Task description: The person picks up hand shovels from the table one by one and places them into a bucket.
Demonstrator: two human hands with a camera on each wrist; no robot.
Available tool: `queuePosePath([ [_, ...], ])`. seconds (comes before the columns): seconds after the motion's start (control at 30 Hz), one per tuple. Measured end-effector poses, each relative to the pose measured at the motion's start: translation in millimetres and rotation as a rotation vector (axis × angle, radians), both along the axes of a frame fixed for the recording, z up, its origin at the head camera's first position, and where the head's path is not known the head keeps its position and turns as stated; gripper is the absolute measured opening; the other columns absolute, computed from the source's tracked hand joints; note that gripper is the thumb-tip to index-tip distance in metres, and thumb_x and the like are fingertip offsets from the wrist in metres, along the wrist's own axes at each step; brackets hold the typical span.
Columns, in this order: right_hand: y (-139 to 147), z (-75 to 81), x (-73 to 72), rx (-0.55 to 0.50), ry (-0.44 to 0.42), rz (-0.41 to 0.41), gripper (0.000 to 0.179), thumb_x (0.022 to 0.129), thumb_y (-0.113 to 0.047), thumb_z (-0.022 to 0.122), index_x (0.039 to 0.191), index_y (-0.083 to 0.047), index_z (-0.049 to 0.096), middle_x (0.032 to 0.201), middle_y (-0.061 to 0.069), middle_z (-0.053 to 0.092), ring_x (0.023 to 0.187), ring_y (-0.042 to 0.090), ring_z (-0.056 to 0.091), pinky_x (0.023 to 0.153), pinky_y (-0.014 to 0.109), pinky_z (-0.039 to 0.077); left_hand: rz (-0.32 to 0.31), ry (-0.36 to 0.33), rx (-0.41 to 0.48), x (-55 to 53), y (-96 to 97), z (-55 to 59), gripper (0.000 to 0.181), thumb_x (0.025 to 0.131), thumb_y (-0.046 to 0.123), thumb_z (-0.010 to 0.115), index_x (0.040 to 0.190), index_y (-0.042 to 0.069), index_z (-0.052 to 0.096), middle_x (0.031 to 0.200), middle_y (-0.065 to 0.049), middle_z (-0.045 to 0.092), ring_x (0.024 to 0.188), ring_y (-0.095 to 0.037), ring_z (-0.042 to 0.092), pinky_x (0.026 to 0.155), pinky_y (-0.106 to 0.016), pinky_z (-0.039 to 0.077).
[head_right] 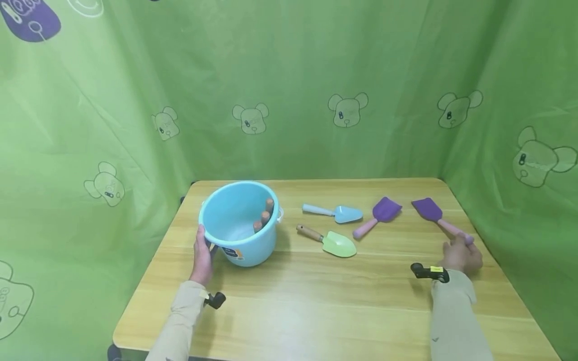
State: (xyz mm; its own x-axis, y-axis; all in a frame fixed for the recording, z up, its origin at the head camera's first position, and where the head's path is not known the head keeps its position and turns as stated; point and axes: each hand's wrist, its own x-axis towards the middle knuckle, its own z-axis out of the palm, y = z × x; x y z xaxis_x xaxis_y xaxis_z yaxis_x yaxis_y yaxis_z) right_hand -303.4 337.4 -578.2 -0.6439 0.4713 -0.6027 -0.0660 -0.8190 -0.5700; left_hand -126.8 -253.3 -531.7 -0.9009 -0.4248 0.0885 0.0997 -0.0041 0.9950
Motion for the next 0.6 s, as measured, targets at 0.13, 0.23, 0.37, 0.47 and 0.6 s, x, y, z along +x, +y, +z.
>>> queuePosePath([
  [0.13,5.9,-2.4,-1.4,-0.142,0.087,-0.083,0.021,0.09,-0.003,0.078,0.109,-0.008,0.068,0.112,0.002,0.075,0.121,0.014,0.065,0.107,0.028,0.055,0.0,0.0,-0.01,-0.4,0.2,0.0,0.066,0.108,0.062,0.021,0.161,0.024,0.036,0.165,-0.006,0.039,0.158,-0.031,0.029,0.129,-0.065,0.02],
  [0.23,10.6,-5.7,-4.2,-0.189,0.104,-0.119,0.022,0.091,-0.002,0.077,0.11,-0.009,0.068,0.129,0.002,0.071,0.133,0.012,0.06,0.117,0.028,0.042,0.003,-0.014,-0.01,-0.6,-0.2,-0.8,0.066,0.108,0.063,0.021,0.161,0.026,0.035,0.166,-0.005,0.038,0.158,-0.03,0.028,0.129,-0.065,0.02],
  [0.37,15.0,-9.4,-6.9,-0.214,0.094,-0.152,0.021,0.091,-0.005,0.077,0.109,-0.009,0.069,0.117,0.004,0.077,0.129,0.012,0.064,0.112,0.029,0.047,0.006,-0.027,-0.004,-0.5,-1.3,-1.0,0.065,0.108,0.063,0.021,0.161,0.028,0.035,0.167,-0.004,0.037,0.159,-0.03,0.026,0.13,-0.064,0.019],
  [0.47,17.9,-11.5,-6.2,-0.224,0.093,-0.149,0.024,0.091,-0.009,0.078,0.114,-0.01,0.071,0.107,0.007,0.079,0.127,0.013,0.066,0.107,0.029,0.051,0.013,-0.03,-0.003,-0.2,-1.0,0.3,0.065,0.108,0.063,0.021,0.161,0.029,0.036,0.167,-0.003,0.037,0.159,-0.03,0.026,0.129,-0.064,0.02],
  [0.6,22.8,-13.6,-4.0,-0.249,0.113,-0.13,0.033,0.09,-0.01,0.079,0.123,-0.011,0.071,0.104,0.008,0.08,0.127,0.012,0.066,0.106,0.026,0.052,0.026,-0.03,0.002,-0.3,0.2,2.1,0.065,0.108,0.064,0.022,0.161,0.029,0.036,0.167,-0.003,0.037,0.159,-0.03,0.027,0.13,-0.063,0.022],
])
